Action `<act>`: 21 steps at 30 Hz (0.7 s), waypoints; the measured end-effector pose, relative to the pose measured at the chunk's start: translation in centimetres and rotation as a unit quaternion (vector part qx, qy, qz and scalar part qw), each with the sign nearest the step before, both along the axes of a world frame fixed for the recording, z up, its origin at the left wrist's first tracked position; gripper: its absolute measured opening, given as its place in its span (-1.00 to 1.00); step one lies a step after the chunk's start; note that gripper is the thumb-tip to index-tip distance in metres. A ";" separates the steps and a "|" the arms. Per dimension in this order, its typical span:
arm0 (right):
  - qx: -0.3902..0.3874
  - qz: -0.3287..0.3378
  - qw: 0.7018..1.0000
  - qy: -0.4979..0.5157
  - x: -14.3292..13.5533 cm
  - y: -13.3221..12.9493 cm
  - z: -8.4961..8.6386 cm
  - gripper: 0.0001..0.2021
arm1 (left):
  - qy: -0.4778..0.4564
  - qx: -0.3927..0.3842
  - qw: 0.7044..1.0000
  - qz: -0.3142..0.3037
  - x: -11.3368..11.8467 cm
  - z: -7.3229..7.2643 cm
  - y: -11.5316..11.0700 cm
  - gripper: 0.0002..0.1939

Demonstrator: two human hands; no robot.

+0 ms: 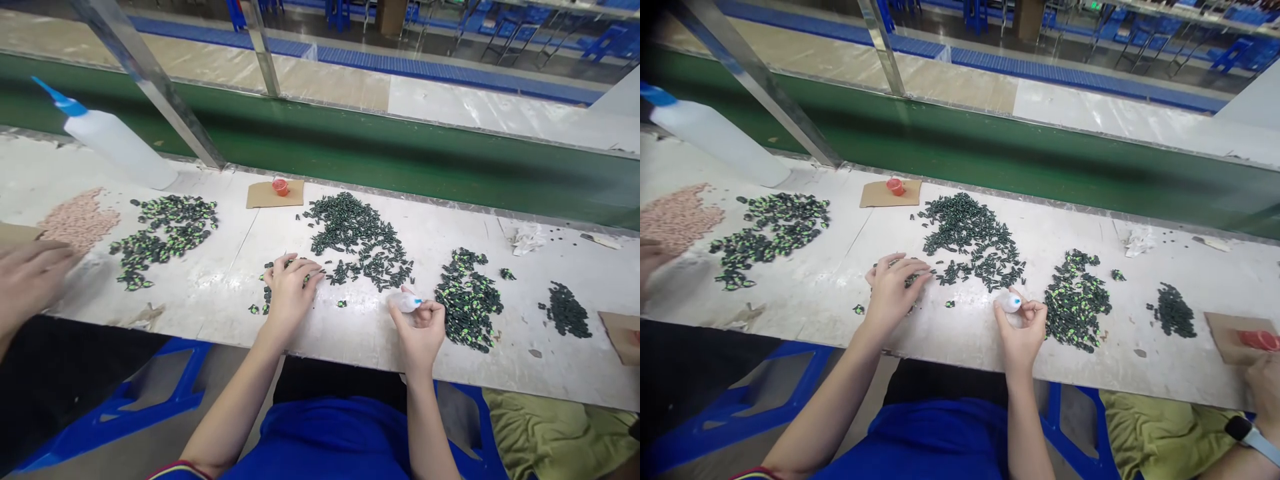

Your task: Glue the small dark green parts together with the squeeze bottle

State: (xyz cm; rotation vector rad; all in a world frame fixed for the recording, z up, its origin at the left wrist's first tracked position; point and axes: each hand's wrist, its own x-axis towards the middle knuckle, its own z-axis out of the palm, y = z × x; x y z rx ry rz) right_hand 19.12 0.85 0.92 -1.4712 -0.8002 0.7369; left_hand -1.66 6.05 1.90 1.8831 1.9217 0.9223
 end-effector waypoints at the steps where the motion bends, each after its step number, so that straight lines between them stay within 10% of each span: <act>1: -0.007 0.000 1.000 -0.014 0.0 0.1 0.0 -0.49 | 0.016 -0.002 1.000 -0.001 0.0 -0.1 0.3 -0.91; 11: 0.160 -0.075 0.969 -0.173 -1.5 -2.2 -0.6 -0.56 | 0.008 -0.032 0.997 -0.071 0.9 -0.1 -0.2 -0.81; 17: 0.080 0.162 0.967 -0.180 -3.6 -2.8 -0.3 -0.82 | -0.070 -0.074 0.976 -0.193 2.6 0.4 -3.1 -0.85; 21: 0.062 0.183 0.968 -0.159 -4.0 -2.0 -0.4 -0.88 | -0.073 -0.066 0.975 -0.197 2.6 -0.1 -3.9 -0.85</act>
